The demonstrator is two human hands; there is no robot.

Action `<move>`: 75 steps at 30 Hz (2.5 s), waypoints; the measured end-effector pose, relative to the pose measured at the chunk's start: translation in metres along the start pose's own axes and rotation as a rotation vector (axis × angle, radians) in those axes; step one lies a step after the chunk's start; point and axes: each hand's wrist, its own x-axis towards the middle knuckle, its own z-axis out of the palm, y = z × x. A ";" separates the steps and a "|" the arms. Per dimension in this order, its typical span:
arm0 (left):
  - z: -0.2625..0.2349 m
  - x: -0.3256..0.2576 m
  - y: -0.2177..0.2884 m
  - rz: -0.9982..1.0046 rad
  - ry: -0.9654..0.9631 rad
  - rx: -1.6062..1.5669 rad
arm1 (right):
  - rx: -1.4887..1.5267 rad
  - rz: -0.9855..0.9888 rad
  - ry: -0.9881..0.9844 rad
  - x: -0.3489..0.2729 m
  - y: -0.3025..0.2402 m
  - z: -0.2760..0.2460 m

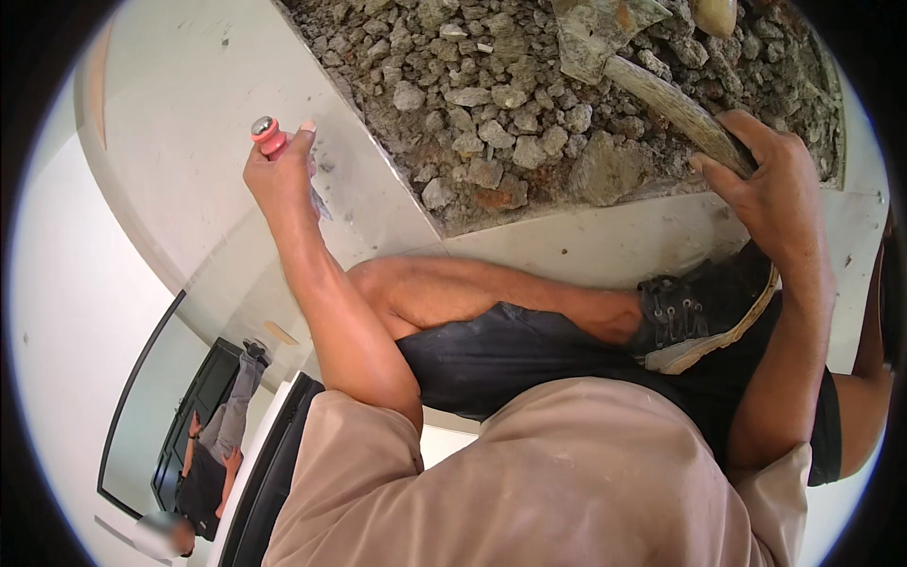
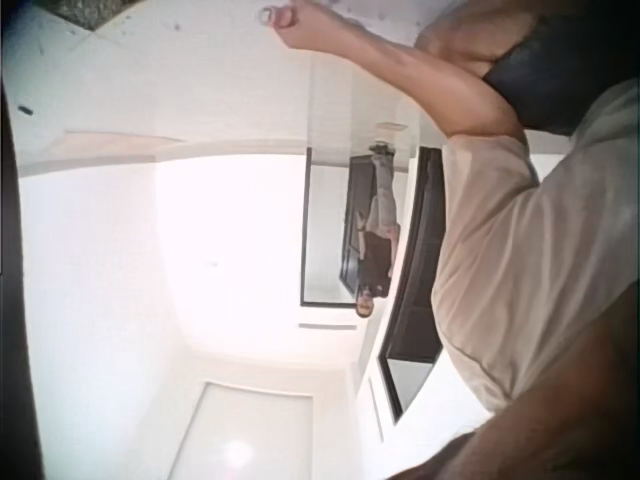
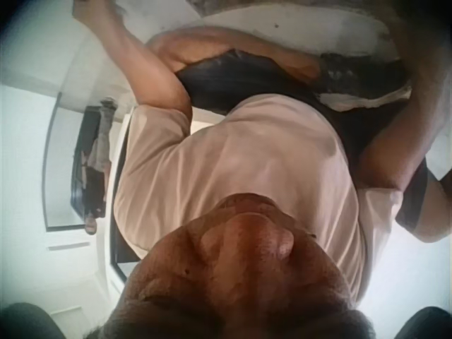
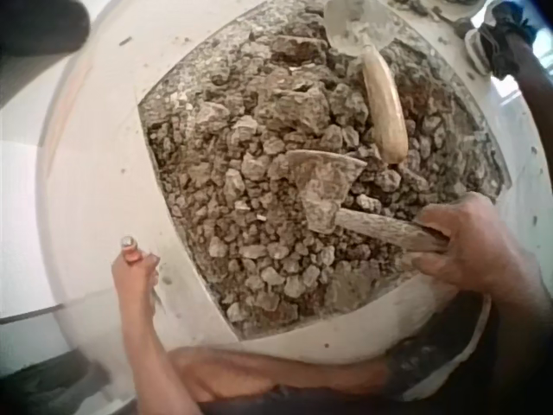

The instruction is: The person breaks apart concrete and tile fragments using a hammer and chisel, removes the debris by hand and with a trowel, and fits new tile pieces into the gap.

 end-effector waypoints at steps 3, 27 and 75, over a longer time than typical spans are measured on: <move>-0.002 0.005 -0.007 -0.016 -0.026 0.028 | 0.002 -0.023 0.030 0.003 0.006 0.003; -0.083 0.001 -0.086 -0.021 -0.188 0.355 | -0.370 -0.176 0.342 -0.001 -0.005 0.038; -0.119 -0.124 -0.260 -0.063 0.273 0.431 | 0.663 -0.793 0.255 0.149 -0.448 0.102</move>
